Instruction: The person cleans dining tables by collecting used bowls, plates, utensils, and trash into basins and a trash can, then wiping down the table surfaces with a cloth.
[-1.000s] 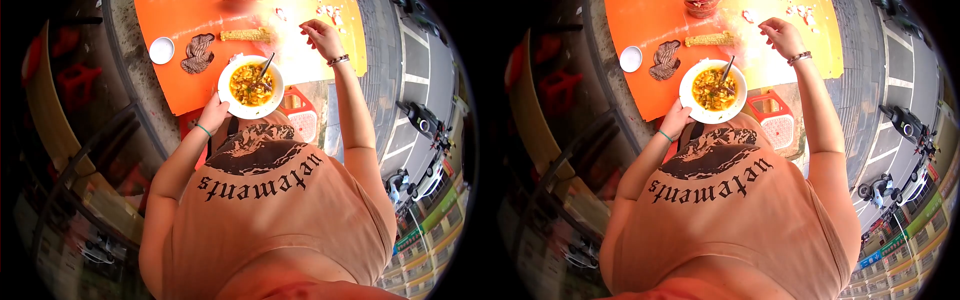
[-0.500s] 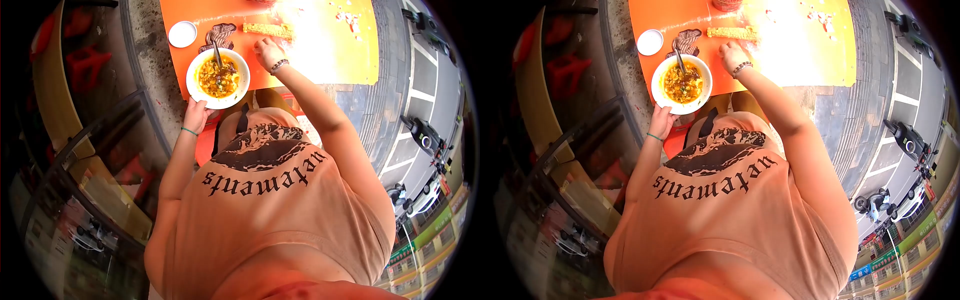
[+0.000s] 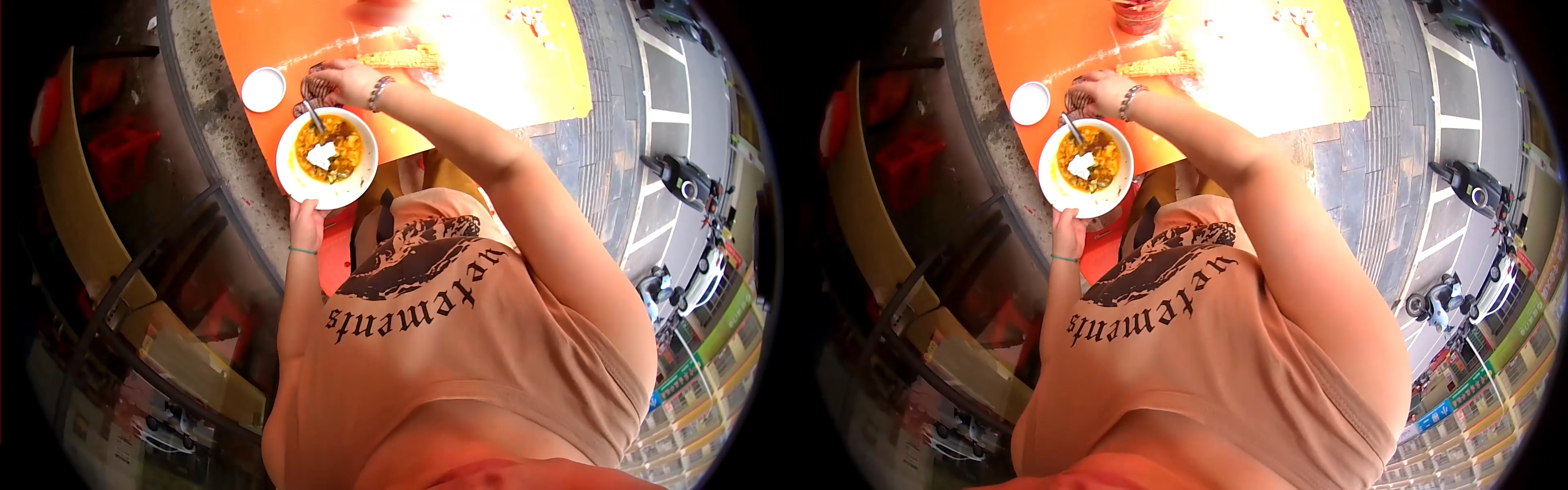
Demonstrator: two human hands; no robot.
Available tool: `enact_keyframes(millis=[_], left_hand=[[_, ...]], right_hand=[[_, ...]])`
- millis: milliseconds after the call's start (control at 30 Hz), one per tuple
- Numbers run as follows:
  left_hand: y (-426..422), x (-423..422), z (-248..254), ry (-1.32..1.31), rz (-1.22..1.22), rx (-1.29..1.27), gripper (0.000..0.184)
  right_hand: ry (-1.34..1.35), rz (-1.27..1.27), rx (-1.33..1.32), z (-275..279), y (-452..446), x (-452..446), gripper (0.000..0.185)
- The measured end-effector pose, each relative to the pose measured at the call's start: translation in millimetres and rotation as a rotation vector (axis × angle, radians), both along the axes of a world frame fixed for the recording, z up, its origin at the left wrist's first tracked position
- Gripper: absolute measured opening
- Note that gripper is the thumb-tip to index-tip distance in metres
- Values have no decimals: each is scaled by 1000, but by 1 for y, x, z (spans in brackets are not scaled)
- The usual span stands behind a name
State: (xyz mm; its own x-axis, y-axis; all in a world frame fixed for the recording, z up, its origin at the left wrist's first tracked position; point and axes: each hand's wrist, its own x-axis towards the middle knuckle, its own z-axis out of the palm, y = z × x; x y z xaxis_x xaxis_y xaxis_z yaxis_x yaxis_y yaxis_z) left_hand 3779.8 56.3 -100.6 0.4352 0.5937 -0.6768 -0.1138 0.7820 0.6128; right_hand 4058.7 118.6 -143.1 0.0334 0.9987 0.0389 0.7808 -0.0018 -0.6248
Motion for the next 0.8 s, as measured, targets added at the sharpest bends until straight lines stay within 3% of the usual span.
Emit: enact_keyframes(millis=[67, 133, 200, 267, 400, 467, 500, 567, 667, 733, 800], left_hand=[[-6, -6, 7, 8, 15, 14, 57], [-13, -10, 7, 0, 63, 5, 60], [-20, -7, 17, 15, 83, -15, 61], [-27, -4, 20, -3, 87, -11, 61], [-40, 17, 34, 24, 110, 3, 61], [-45, 24, 37, 44, 120, 7, 61], [-46, 28, 39, 25, 129, -11, 61], [-48, 31, 37, 4, 143, -25, 61], [-57, 36, 39, -32, 181, -54, 61], [-67, 45, 43, -28, 266, -61, 59], [-85, 57, 44, -36, 354, -121, 56]], right_hand=[[-284, 99, 82, -28, -1, -16, 35], [-365, 131, -49, -36, 1, -19, 34], [-217, 151, -148, -40, 5, -16, 29], [17, 98, -170, 3, -10, 0, 30], [482, -227, 175, 78, -69, 66, 36], [751, -452, 31, 101, -105, 114, 30], [1049, -640, -82, 99, -119, 138, 23], [779, -747, 502, 59, -145, 203, 19], [745, -979, 608, 80, -177, 278, 21], [523, -1129, 541, 37, -186, 342, 23], [470, -1225, 478, 18, -177, 377, 23]])
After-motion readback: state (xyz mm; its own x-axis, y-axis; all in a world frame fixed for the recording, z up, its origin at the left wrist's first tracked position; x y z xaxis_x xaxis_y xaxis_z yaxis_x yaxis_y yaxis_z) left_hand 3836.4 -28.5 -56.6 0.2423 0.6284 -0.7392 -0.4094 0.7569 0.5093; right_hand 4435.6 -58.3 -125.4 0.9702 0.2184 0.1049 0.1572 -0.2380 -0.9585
